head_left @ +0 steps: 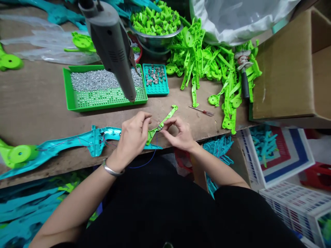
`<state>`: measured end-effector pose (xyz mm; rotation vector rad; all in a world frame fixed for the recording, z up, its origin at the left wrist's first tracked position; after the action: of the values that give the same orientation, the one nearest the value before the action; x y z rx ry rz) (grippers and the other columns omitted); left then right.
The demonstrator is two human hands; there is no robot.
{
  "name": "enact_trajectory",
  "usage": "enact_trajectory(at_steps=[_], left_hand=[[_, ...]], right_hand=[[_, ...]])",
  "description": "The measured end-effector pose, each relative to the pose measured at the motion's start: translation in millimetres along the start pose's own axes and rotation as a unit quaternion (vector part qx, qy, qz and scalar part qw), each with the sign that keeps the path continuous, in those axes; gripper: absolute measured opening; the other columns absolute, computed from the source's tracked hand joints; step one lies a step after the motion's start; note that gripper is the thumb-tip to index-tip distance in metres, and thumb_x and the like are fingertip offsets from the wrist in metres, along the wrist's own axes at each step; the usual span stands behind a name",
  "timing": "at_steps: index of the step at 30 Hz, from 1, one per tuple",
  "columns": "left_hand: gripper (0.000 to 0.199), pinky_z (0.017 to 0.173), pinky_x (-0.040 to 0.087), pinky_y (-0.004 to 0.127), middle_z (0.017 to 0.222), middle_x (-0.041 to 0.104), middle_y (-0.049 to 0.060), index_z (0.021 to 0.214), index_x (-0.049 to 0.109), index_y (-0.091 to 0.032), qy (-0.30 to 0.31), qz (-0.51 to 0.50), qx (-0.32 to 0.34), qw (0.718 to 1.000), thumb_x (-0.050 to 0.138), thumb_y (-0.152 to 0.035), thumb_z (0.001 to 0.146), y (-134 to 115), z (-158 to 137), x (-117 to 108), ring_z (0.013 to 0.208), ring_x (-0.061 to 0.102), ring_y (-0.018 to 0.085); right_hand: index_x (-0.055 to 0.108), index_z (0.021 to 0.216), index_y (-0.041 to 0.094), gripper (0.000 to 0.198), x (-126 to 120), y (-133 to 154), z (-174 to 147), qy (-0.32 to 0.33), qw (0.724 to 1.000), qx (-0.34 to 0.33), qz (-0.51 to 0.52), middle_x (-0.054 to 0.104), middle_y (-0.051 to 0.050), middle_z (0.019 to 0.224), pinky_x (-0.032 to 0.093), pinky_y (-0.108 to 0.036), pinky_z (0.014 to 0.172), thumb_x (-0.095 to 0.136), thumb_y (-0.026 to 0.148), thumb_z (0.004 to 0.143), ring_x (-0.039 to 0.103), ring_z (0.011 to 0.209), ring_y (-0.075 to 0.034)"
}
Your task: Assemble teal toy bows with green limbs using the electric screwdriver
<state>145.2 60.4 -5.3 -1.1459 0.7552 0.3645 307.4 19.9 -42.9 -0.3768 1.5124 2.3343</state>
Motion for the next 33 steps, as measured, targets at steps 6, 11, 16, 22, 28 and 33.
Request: enact_trajectory(at_steps=[6,11,16,22,28,33], left_hand=[[0.019,0.072,0.050,0.027,0.090,0.064,0.004,0.100,0.068,-0.017,-0.026,0.034,0.119,0.992,0.050,-0.022,0.098,-16.5,4.5,2.7,0.080,0.061,0.014],[0.021,0.064,0.048,0.024,0.089,0.058,0.004,0.107,0.069,-0.018,-0.002,0.038,0.176,0.984,0.050,-0.017,0.097,-22.8,-19.6,-1.2,0.075,0.057,0.012],[0.024,0.067,0.051,0.025,0.092,0.063,0.006,0.111,0.068,-0.019,0.031,0.104,0.227,0.968,0.052,-0.013,0.094,-16.7,-52.3,0.0,0.077,0.059,0.014],[0.019,0.076,0.052,0.035,0.095,0.066,0.008,0.107,0.070,-0.018,0.113,0.096,0.227,0.962,0.058,-0.021,0.093,-10.2,-66.7,2.5,0.085,0.060,0.019],[0.025,0.084,0.049,0.039,0.104,0.066,0.010,0.114,0.065,-0.016,0.116,0.085,0.158,0.977,0.047,-0.023,0.099,-6.8,-35.2,6.9,0.092,0.058,0.021],[0.027,0.083,0.050,0.037,0.098,0.065,0.009,0.118,0.063,-0.015,0.140,0.107,0.154,0.972,0.045,-0.023,0.099,9.9,-16.9,37.4,0.092,0.059,0.022]], right_hand=[[0.053,0.100,0.023,0.024,10.1,-7.5,3.5,-0.027,0.998,0.050,0.004,0.065,0.002,0.079,0.054,-0.030,0.072,0.069,0.028,0.083,0.065,0.070,-0.013],[0.052,0.099,0.022,0.030,-1.9,-23.9,11.6,-0.013,0.981,0.114,0.155,0.057,0.001,0.083,0.051,-0.026,0.064,0.069,0.032,0.076,0.058,0.070,-0.011],[0.056,0.091,0.018,0.027,-6.7,-26.8,21.0,0.113,0.960,0.188,0.177,0.068,-0.003,0.087,0.052,-0.027,0.068,0.072,0.034,0.077,0.062,0.073,-0.012],[0.064,0.104,0.016,0.030,10.2,-25.9,21.8,0.169,0.970,0.154,0.079,0.073,-0.004,0.087,0.055,-0.027,0.068,0.073,0.021,0.076,0.066,0.073,-0.012],[0.069,0.090,0.015,0.017,9.2,-37.8,17.5,0.131,0.970,0.186,0.085,0.072,-0.003,0.082,0.054,-0.025,0.062,0.070,0.020,0.074,0.064,0.065,-0.011],[0.067,0.087,0.016,0.016,10.5,-32.5,17.0,0.124,0.972,0.171,0.106,0.070,-0.001,0.079,0.052,-0.024,0.060,0.072,0.023,0.073,0.061,0.063,-0.010]])
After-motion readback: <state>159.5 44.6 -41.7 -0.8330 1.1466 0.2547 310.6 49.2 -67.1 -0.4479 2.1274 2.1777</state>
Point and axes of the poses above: each hand's wrist, its own z-axis towards the middle knuckle, its own x-axis out of the palm, y = z × x, the point moved 6 cm from there along z, towards the middle knuckle
